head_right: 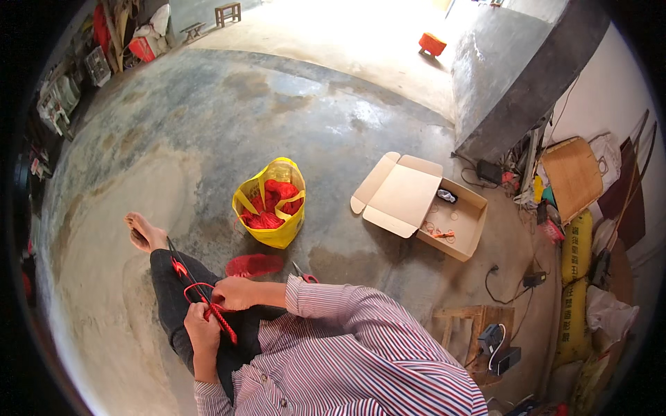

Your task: The person is weaving or wrapping red plastic strips around a black chair frame.

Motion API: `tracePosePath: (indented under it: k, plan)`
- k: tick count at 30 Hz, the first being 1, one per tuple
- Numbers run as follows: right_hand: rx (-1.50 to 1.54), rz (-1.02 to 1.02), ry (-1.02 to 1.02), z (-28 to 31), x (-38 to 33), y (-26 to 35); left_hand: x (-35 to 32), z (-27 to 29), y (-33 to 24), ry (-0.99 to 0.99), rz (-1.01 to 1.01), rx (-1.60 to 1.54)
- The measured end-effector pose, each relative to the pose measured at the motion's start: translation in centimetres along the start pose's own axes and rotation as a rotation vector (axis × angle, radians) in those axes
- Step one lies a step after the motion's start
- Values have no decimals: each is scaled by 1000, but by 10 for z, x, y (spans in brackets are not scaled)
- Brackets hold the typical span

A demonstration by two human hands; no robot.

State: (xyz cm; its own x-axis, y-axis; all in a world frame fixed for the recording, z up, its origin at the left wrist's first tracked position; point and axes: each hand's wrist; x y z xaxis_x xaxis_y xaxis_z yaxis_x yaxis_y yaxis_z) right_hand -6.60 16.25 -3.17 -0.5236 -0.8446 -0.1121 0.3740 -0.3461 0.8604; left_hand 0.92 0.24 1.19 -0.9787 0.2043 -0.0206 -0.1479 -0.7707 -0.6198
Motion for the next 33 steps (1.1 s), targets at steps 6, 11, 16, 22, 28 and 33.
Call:
tracePosePath:
  k: [6,11,16,22,28,33]
  plan:
    - [50,123,-277,29,-20,4,8,8,-1,-186,-92,90]
    - [1051,344,-356,87,-68,55,6,-10,31,-198,271,-1198]
    - [1330,537,-648,159,-139,38,17,-16,-5,-56,310,-1543]
    - [1036,139,-887,159,-136,22,11,-33,4,-46,316,-1436]
    - [580,-235,-124,34,-40,38,6,-29,2,-24,329,-1468]
    - [751,-95,-43,59,-41,62,3,-32,4,-37,371,-1450]
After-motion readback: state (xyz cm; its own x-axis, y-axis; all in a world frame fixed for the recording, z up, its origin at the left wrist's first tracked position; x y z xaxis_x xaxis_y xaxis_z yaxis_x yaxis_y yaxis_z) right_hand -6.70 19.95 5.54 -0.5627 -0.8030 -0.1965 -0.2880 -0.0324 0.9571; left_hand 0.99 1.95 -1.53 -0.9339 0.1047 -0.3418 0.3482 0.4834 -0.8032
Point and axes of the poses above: each hand's wrist, its own x-axis towards the middle knuckle, its own z-axis out of the back of the hand, y = z × x, and after that the axes turned 13 degrees about y, right-handed
